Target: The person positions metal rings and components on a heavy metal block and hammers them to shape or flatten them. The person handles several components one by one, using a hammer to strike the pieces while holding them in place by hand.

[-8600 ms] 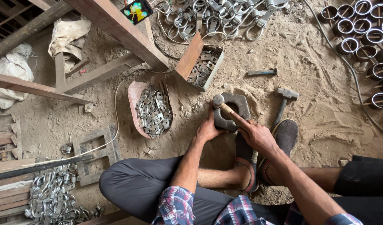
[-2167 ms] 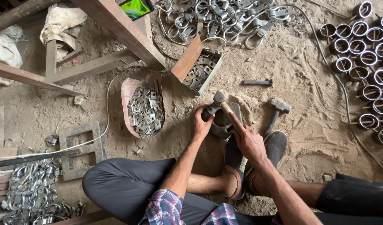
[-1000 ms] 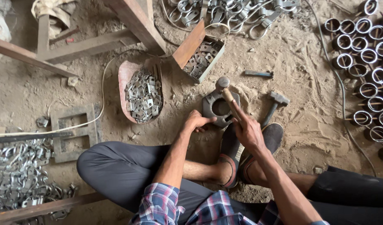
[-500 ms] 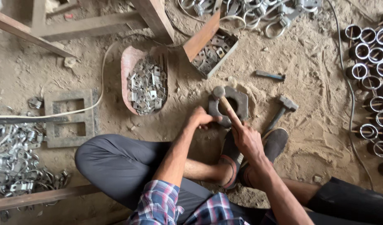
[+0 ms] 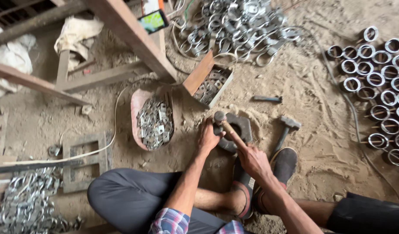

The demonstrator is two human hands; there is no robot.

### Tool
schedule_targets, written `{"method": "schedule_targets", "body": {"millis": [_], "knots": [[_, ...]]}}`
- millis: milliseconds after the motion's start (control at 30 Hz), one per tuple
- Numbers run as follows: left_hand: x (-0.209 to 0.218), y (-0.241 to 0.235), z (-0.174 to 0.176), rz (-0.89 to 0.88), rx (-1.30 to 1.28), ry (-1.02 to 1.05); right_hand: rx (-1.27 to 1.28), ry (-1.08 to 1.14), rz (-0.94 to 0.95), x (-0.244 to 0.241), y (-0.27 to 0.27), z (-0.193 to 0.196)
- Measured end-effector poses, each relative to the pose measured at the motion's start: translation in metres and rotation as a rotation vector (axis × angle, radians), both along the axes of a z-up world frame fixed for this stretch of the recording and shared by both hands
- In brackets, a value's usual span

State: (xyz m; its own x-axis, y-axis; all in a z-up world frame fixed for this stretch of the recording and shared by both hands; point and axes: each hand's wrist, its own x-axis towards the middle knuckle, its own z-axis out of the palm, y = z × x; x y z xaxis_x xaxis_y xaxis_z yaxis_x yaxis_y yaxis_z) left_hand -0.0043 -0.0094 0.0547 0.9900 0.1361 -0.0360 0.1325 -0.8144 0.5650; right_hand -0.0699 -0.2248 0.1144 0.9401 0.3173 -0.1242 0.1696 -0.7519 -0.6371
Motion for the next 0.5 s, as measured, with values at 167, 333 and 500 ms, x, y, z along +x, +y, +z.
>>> {"method": "schedule_targets", "body": {"millis": [167, 333, 500], "knots": [[0.004, -0.003, -0.026, -0.066, -0.001, -0.185, 0.091, -0.041, 0.006, 0.003, -0.012, 0.008], [0.000, -0.010, -0.010, -0.086, 0.005, -0.264, 0.053, 0.048, -0.096, 0.007, -0.012, 0.016], [0.005, -0.015, 0.007, -0.057, -0.017, -0.161, 0.092, -0.045, -0.130, 0.008, -0.010, 0.015]]}}
